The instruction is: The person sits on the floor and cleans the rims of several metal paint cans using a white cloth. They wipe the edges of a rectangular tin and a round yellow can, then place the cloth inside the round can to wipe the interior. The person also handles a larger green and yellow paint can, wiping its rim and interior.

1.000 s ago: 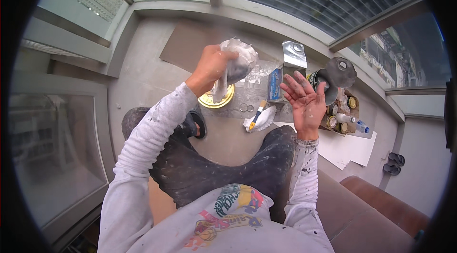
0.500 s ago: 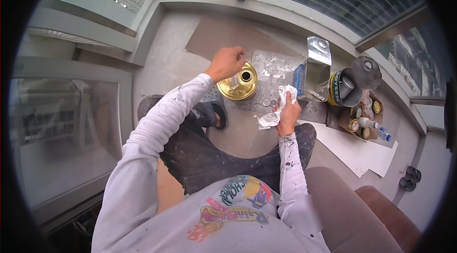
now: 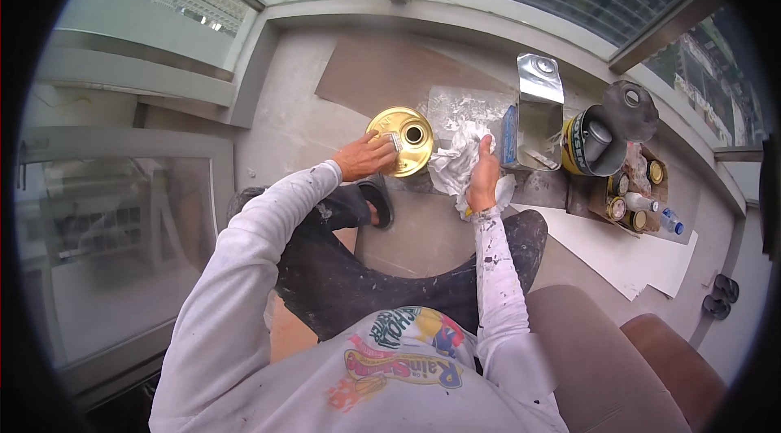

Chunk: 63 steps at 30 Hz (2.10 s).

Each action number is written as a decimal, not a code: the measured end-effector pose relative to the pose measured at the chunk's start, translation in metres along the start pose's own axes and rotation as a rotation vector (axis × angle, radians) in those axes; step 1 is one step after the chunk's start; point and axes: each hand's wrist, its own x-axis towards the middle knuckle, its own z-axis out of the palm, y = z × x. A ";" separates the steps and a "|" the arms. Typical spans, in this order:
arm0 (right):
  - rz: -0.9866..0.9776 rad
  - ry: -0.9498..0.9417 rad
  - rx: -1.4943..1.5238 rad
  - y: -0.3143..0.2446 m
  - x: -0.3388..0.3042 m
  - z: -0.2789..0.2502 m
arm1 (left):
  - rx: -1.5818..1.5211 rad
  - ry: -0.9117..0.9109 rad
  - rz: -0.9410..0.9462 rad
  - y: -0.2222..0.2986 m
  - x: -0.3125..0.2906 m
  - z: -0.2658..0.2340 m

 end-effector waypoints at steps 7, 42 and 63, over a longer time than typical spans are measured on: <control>-0.836 -0.140 -1.255 0.037 0.005 0.060 | -0.161 -0.071 0.049 -0.007 0.032 -0.018; -0.722 0.155 -0.960 0.038 0.009 0.018 | -0.144 -0.086 0.230 0.000 0.122 -0.061; -0.719 0.210 -1.029 0.017 0.035 0.053 | 0.008 -0.131 0.188 -0.045 0.110 -0.065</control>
